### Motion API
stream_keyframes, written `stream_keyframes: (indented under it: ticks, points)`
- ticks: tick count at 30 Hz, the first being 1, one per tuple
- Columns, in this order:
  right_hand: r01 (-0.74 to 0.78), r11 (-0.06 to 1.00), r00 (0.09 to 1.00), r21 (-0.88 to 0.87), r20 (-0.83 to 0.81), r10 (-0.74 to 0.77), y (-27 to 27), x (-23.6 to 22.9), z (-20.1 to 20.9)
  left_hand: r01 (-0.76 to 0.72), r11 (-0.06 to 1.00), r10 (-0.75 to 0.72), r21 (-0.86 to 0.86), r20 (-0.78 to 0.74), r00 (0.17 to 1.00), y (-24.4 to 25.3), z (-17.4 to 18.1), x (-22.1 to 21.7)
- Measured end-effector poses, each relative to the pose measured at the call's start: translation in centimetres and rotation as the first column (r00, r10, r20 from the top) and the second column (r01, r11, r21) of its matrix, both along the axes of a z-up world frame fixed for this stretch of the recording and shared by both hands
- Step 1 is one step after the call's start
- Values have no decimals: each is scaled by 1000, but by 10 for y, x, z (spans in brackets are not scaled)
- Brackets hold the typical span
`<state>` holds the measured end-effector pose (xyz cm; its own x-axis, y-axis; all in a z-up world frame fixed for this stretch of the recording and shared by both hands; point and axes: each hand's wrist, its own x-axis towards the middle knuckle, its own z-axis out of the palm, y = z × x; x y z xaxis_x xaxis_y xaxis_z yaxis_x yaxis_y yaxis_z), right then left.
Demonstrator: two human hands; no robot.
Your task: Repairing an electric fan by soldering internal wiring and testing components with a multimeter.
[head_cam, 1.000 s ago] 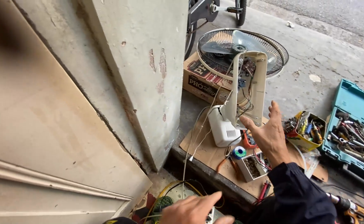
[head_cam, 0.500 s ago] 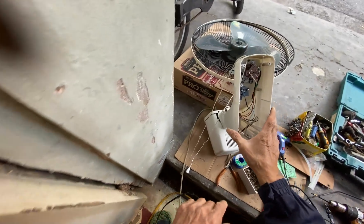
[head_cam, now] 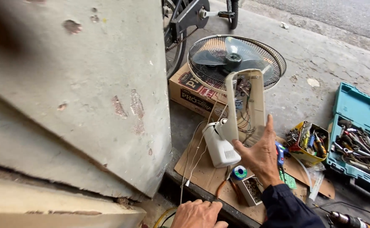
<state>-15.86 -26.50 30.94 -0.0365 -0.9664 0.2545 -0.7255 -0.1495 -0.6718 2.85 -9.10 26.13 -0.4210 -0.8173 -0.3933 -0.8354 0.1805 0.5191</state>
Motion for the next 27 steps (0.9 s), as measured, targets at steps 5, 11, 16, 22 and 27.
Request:
stream_keyframes:
  ticks: [5,11,16,22,27]
  points:
    - [-39,999,999,-37,17,40,-6,-13,-4,-61,998,60,29,16,998,0,17,0]
    - [-65,998,996,-1,59,65,4,-5,11,-31,999,32,22,-30,999,-3,32,2]
    - [-160,986,987,-46,24,161,11,-14,10,-74,981,85,-182,57,995,11,18,-2]
    - [-258,966,965,-16,49,259,11,-17,10,-48,978,64,-202,73,995,13,12,-6]
    - [-258,965,966,49,45,256,12,-15,18,-34,975,46,-220,51,998,14,22,-6]
